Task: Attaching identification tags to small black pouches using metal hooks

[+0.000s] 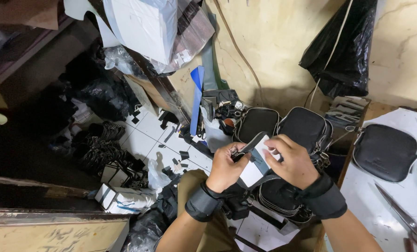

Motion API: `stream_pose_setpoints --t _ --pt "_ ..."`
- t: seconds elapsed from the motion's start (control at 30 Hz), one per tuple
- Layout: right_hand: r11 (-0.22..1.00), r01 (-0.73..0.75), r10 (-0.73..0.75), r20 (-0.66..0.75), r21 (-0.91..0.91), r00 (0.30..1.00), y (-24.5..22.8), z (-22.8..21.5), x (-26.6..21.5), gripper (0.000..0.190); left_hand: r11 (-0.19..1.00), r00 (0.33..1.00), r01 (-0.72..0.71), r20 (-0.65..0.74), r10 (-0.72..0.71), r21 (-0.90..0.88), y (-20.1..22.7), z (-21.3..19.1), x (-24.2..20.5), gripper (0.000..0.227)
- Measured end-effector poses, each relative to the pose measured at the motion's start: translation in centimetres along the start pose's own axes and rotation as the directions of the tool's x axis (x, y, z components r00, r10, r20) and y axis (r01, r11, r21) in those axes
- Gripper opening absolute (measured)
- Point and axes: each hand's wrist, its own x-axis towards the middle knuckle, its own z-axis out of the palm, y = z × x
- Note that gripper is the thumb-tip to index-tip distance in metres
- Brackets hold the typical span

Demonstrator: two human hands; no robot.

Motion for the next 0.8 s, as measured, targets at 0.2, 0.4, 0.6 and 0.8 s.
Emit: stream_pose_setpoints --t 0.2,0.4,0.6,0.8 --pt "0.983 0.118 -0.118 0.009 -0.143 0.993 -0.3 1.1 0.0 0.007 0.999 0.999 -0.025 0.033 0.025 0.022 -1.0 0.4 0.2 0.011" --pt "0.986 0.095 -0.096 -0.002 -0.137 0.995 -0.8 -0.2 0.4 0.005 0.996 0.996 -0.081 0.019 0.082 -0.025 -0.7 0.1 0.4 0.014" --pt "0.977 0.038 -0.041 -0.012 -0.212 0.999 -0.8 -2.0 0.7 0.003 0.991 0.987 -0.129 0.094 0.133 -0.043 1.2 0.6 0.3 0.017" --pt "0.946 -0.040 0.014 -0.083 -0.321 0.996 0.7 -4.1 1.2 0.032 0.981 0.959 -0.195 0.206 0.193 -0.007 2.2 1.1 0.1 0.022"
